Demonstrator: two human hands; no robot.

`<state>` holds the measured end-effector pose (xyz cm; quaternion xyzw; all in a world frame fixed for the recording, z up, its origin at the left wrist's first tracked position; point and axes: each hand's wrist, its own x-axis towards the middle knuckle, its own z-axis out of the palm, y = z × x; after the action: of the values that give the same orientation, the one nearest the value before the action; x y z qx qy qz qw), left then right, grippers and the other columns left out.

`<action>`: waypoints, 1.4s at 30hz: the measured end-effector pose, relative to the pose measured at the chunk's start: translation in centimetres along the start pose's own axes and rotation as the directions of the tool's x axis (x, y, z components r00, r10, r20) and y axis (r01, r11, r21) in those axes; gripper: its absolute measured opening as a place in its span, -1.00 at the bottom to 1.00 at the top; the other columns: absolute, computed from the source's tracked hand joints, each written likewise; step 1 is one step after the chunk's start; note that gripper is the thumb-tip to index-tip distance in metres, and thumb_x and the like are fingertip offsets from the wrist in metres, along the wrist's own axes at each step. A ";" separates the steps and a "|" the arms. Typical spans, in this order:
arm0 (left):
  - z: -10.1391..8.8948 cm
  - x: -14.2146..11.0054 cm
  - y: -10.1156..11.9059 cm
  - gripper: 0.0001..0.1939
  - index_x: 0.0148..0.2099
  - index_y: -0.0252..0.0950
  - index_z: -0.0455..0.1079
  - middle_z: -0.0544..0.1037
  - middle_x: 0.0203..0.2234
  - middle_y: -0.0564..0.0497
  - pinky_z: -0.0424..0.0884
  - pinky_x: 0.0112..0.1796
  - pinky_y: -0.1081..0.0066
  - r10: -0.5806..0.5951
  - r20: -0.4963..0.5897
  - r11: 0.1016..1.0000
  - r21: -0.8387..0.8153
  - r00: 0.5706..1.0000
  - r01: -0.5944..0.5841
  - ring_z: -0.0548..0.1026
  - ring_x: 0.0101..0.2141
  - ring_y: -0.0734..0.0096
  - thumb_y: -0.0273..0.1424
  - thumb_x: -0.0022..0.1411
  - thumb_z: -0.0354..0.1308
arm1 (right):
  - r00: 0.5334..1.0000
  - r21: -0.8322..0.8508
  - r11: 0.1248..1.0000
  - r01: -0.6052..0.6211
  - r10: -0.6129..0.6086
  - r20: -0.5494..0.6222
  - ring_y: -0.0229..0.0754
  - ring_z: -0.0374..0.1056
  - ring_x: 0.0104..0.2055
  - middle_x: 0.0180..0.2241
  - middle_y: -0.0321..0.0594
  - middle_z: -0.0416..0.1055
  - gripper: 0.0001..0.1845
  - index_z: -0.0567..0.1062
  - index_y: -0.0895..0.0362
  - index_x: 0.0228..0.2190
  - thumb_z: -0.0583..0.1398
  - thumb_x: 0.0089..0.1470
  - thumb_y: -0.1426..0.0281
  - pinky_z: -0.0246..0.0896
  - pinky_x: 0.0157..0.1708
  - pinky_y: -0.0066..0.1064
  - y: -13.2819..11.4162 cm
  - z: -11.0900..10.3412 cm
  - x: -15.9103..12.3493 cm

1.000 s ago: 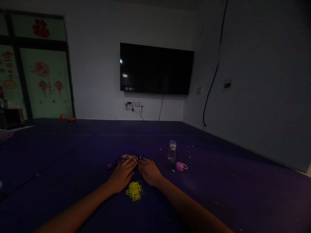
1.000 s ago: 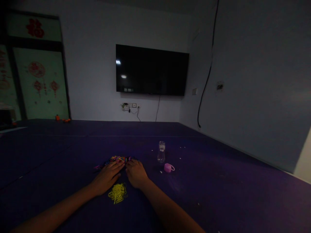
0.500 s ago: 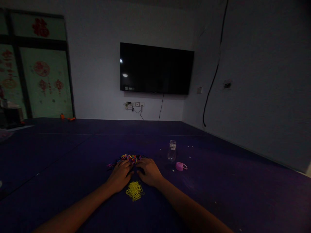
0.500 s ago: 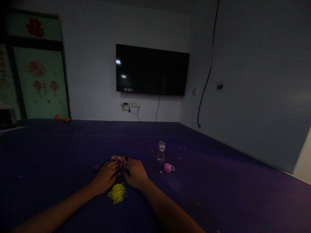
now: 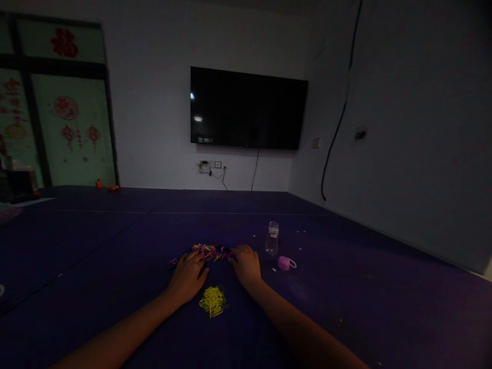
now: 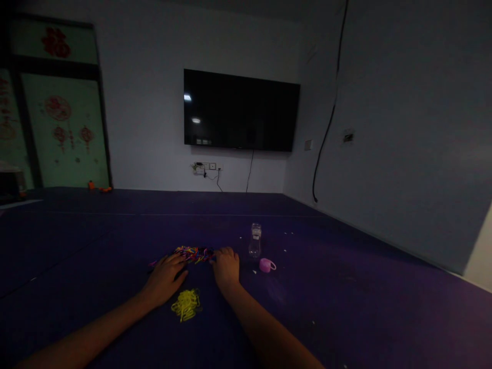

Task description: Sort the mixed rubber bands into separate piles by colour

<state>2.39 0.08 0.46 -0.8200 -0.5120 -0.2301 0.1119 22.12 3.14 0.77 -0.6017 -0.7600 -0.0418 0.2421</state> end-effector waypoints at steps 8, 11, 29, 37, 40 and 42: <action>0.1 0.2 -0.1 -0.71 -0.07 -0.37 0.43 0.44 0.00 -0.17 0.18 0.05 0.08 0.031 -0.017 0.999 -0.007 0.999 -0.031 0.30 0.06 0.11 -0.44 0.22 -0.02 | 0.988 0.065 0.986 0.152 -0.149 -0.045 -0.05 0.14 0.11 0.00 -0.16 0.36 -0.68 0.46 0.04 -0.09 0.05 0.17 0.29 0.04 0.03 -0.23 -0.3 -0.3 -0.2; 0.0 0.1 0.1 -0.71 -0.05 -0.30 0.42 0.48 -0.05 -0.09 0.19 0.06 0.15 0.131 -0.037 0.989 -0.070 0.991 -0.134 0.30 0.05 0.19 -0.48 0.22 -0.02 | 0.941 0.078 0.938 0.337 -0.339 0.004 -0.07 0.09 0.14 0.05 -0.20 0.31 -0.67 0.46 0.01 -0.08 0.03 0.18 0.28 0.00 0.07 -0.21 -0.9 -0.4 -0.5; -0.4 0.0 0.4 -0.76 -0.15 -0.27 0.45 0.51 -0.15 -0.07 0.21 0.03 0.17 0.136 -0.011 0.983 -0.126 0.991 -0.136 0.37 -0.05 0.23 -0.48 0.24 -0.02 | 0.940 0.044 0.942 0.332 -0.334 0.063 0.01 -0.05 0.23 0.11 -0.13 0.23 -0.58 0.36 0.03 0.03 0.01 0.17 0.22 -0.05 0.11 -0.09 -0.8 -0.3 -0.7; 0.1 -0.1 0.0 -0.75 -0.08 -0.31 0.42 0.48 -0.08 -0.10 0.20 0.04 0.16 0.115 0.006 0.988 -0.108 0.993 -0.114 0.34 0.00 0.18 -0.47 0.24 0.01 | 0.937 0.039 0.944 0.327 -0.330 0.117 0.06 -0.15 0.26 0.17 -0.10 0.14 -0.52 0.35 0.00 0.04 -0.03 0.18 0.10 -0.12 0.14 -0.04 -0.5 0.2 -0.7; 0.4 -0.1 -0.2 -0.75 -0.07 -0.30 0.41 0.47 -0.06 -0.10 0.19 0.05 0.15 0.111 -0.004 0.990 -0.091 0.994 -0.110 0.33 0.02 0.18 -0.46 0.25 -0.02 | 0.934 0.047 0.942 0.333 -0.336 0.120 0.05 -0.16 0.27 0.18 -0.14 0.12 -0.54 0.35 -0.04 0.04 -0.02 0.18 0.09 -0.11 0.13 -0.02 -0.5 0.2 -0.7; 0.4 -0.1 -0.2 -0.74 -0.06 -0.29 0.41 0.46 -0.04 -0.10 0.19 0.05 0.14 0.105 -0.001 0.991 -0.085 0.995 -0.104 0.32 0.03 0.18 -0.46 0.26 -0.03 | 0.931 0.057 0.938 0.342 -0.347 0.114 0.05 -0.16 0.27 0.17 -0.15 0.13 -0.56 0.37 -0.06 0.02 0.00 0.17 0.10 -0.11 0.13 -0.03 -0.5 0.2 -0.7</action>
<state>2.30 0.27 0.05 -0.8501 -0.4583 -0.2442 0.0878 21.73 2.43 0.44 -0.4561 -0.8677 -0.0328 0.1948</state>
